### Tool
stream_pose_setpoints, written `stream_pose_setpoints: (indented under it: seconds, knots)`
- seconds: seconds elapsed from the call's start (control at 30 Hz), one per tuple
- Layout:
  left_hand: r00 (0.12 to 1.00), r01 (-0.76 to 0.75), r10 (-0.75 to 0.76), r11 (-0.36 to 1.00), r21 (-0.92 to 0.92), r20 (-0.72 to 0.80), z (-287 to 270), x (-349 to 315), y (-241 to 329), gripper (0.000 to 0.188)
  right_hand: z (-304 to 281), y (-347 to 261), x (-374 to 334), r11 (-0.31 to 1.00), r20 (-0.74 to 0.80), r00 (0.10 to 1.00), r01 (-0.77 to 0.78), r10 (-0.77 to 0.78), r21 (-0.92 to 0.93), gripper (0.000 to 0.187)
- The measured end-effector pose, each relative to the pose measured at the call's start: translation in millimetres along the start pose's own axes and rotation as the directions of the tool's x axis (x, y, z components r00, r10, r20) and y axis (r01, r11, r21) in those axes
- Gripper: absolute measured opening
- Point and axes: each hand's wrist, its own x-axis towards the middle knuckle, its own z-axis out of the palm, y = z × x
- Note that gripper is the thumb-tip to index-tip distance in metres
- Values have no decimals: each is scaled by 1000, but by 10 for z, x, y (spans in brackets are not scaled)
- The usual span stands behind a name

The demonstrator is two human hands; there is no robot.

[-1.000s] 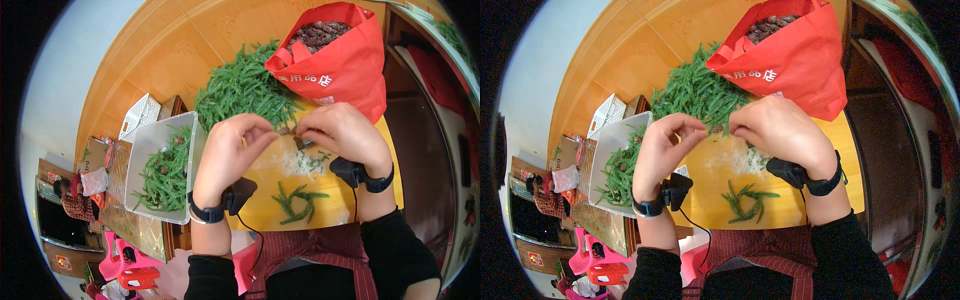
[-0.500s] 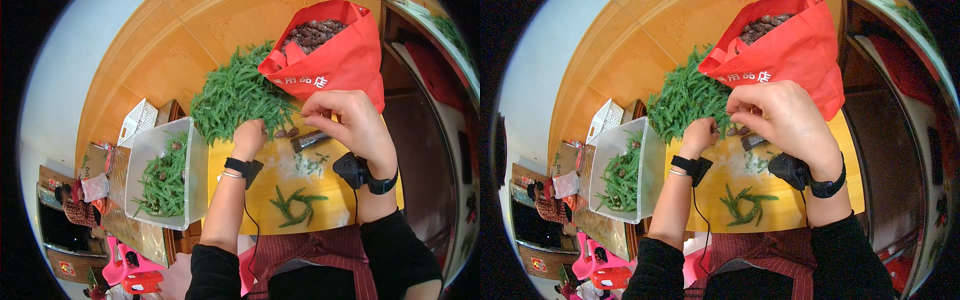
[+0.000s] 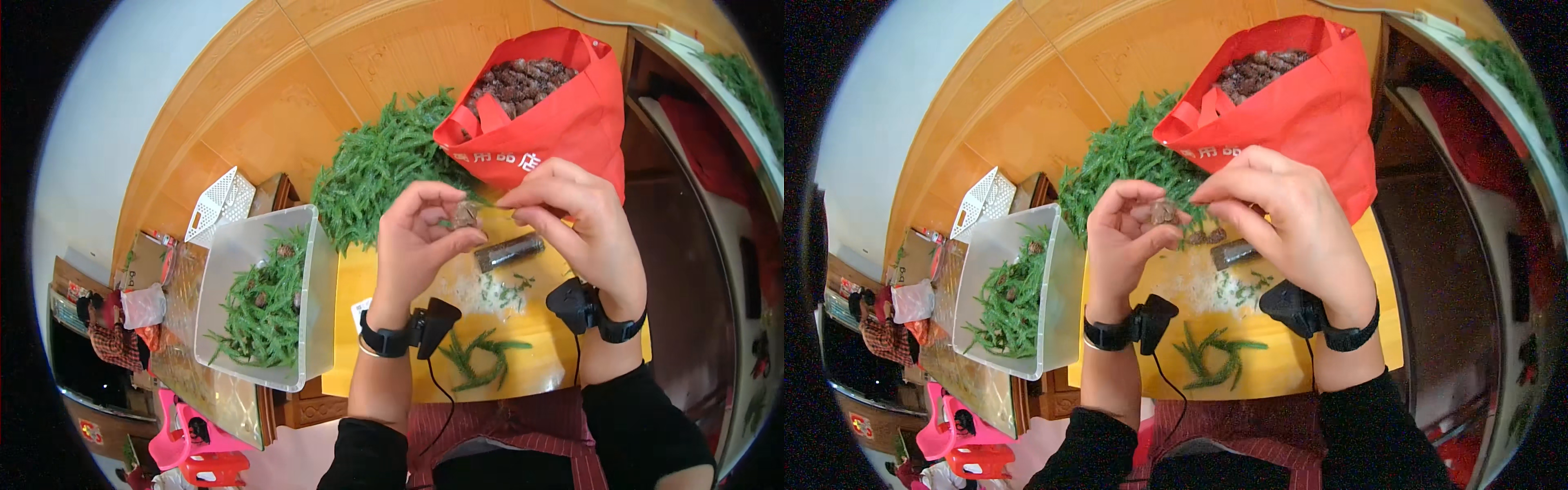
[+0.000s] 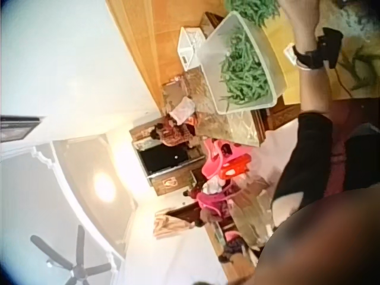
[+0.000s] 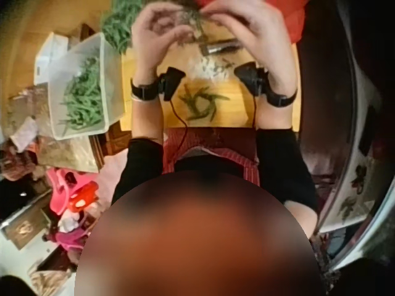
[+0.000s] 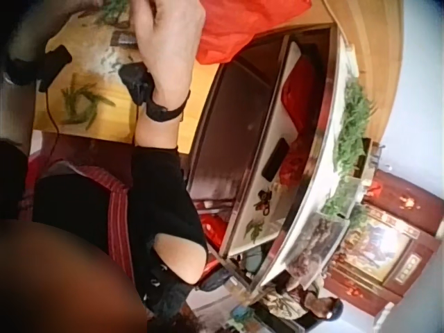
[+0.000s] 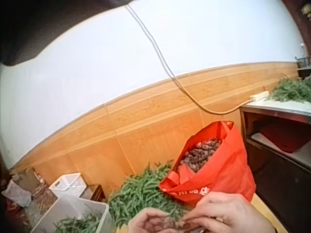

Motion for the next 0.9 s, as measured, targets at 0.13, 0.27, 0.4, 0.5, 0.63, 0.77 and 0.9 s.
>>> stream_pose_setpoints:
  seconds: [0.13, 0.27, 0.4, 0.5, 0.63, 0.77, 0.9]
  knots:
    - [985, -171, 167, 976, -133, -41, 34, 35, -126, 41, 60, -16, -3, 999, -10, 999, -42, 42, 2, 14]
    - [958, -278, 267, 954, -113, -103, 43, 71, -221, 43, 139, -21, 32, 997, 15, 997, -73, 73, -25, 13]
    - [957, -289, 285, 954, -78, -56, 6, 89, -218, 44, 222, 1, 61, 997, -7, 998, -70, 70, -32, 10]
    - [962, -274, 272, 960, -60, -34, -25, 81, -244, 43, 252, 14, 66, 996, -18, 997, -75, 75, -37, 10]
    - [970, -243, 240, 966, -92, -49, -32, 74, -262, 44, 293, 29, 70, 996, -38, 996, -84, 83, -42, 10]
    - [971, -238, 235, 969, -66, -52, -1, 73, -258, 44, 262, 37, 60, 992, -35, 993, -115, 113, -54, 9]
    - [964, -264, 261, 961, -86, -43, 14, 80, -277, 44, 282, 38, 53, 987, -41, 986, -160, 159, -18, 11]
